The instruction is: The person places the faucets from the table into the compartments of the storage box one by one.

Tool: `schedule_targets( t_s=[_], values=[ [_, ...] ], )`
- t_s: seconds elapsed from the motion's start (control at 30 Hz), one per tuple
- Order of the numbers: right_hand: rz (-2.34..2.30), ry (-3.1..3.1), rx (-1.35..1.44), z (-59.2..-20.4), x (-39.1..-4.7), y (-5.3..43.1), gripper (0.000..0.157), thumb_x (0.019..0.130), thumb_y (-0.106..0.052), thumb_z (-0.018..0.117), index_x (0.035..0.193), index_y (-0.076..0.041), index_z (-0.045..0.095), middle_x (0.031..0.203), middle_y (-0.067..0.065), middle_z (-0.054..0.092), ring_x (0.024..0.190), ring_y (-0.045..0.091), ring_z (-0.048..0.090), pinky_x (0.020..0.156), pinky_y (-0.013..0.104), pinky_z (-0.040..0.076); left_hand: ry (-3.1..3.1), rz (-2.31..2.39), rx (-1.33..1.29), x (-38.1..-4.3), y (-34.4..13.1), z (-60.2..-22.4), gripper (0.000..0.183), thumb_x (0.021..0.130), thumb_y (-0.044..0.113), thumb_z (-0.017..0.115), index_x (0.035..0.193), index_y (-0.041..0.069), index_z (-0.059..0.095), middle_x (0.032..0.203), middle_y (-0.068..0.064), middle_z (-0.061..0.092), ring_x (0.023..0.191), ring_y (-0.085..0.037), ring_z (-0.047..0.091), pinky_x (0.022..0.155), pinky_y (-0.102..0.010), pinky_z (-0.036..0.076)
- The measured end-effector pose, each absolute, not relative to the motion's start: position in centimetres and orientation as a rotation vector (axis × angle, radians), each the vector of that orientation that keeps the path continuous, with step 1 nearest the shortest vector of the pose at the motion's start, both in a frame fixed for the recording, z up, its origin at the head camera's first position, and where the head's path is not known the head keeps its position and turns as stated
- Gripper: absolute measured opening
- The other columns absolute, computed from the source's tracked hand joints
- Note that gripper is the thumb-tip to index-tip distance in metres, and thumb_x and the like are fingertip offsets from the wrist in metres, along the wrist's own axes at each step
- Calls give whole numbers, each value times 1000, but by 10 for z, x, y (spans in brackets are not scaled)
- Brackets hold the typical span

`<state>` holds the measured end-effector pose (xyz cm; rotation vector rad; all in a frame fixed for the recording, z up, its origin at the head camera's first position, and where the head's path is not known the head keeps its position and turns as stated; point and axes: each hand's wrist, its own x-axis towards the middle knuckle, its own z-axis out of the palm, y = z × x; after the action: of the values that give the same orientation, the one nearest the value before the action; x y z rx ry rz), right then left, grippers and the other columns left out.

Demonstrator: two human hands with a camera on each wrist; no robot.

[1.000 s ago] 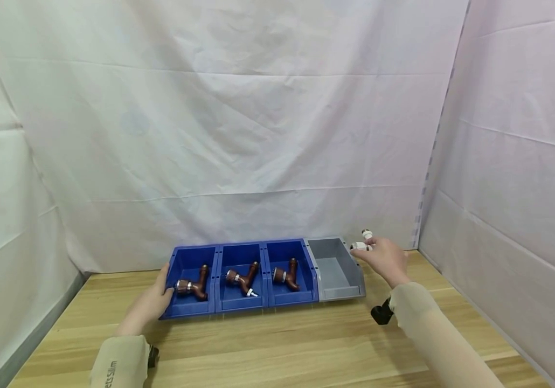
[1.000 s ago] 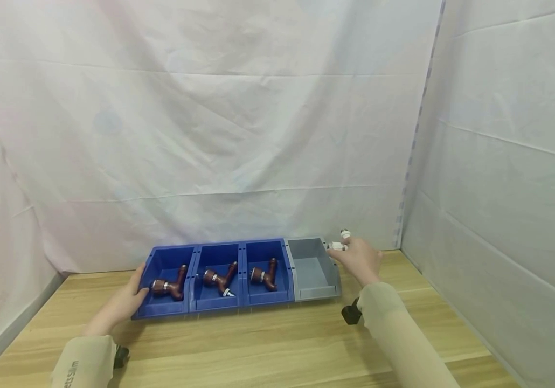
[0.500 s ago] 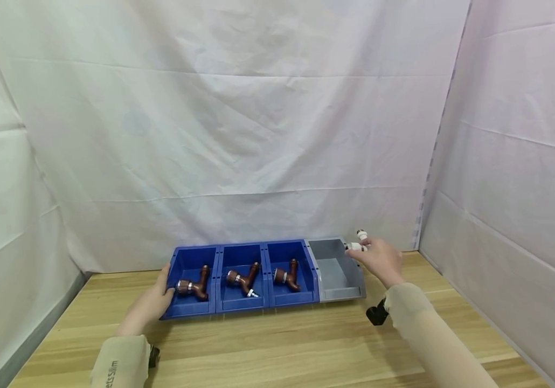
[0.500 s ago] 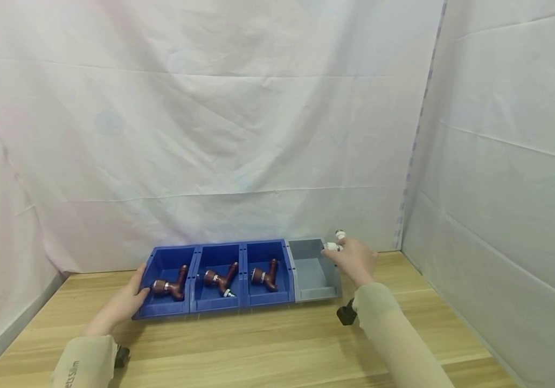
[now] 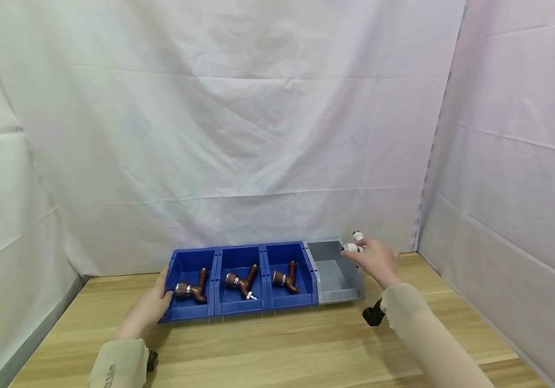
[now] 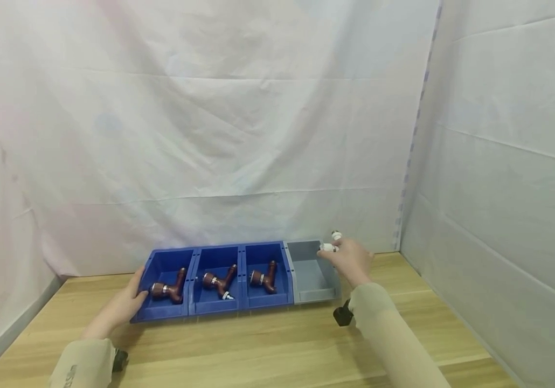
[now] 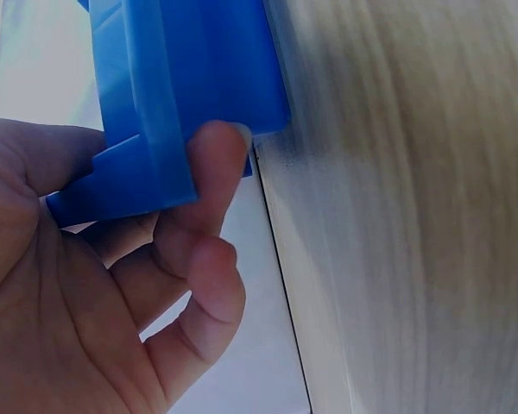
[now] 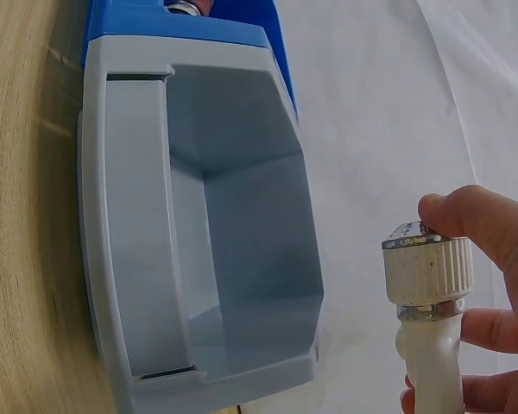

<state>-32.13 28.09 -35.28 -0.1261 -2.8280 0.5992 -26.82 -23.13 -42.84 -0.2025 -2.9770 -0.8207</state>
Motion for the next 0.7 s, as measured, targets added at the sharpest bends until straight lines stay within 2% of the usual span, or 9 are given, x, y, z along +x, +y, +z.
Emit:
schedule_targets(
  t_s=[0.1,0.3,0.43,0.7],
  values=[
    [616,-2831,-129,-354,-321,279,78,61,-74,54,111,-14,59,100,7,63,78,24,56,75,57,27,-2975,-828,-200,-267,-232,-429,65,93,16,36,140,4,-7,128,-34,31,106,-48,42,81,-58,35],
    [623,-2829,-143,-358,-320,275,75,62,-71,56,111,-14,60,94,4,63,69,19,53,64,41,30,-2985,-828,-203,-265,-232,-428,66,93,17,37,140,5,-8,127,-34,32,106,-47,43,80,-57,36],
    [628,-2822,-130,-360,-321,273,77,61,-74,55,110,-14,60,92,3,64,68,18,53,64,38,30,-2979,-835,-206,-265,-232,-429,66,93,16,37,140,4,-7,127,-35,32,106,-47,43,80,-57,36],
    [635,-2814,-129,-360,-325,270,76,61,-72,57,109,-13,61,100,7,63,74,20,54,62,37,30,-2981,-836,-201,-266,-230,-427,66,93,16,37,140,4,-7,126,-36,33,105,-47,44,80,-57,37]
  ],
)
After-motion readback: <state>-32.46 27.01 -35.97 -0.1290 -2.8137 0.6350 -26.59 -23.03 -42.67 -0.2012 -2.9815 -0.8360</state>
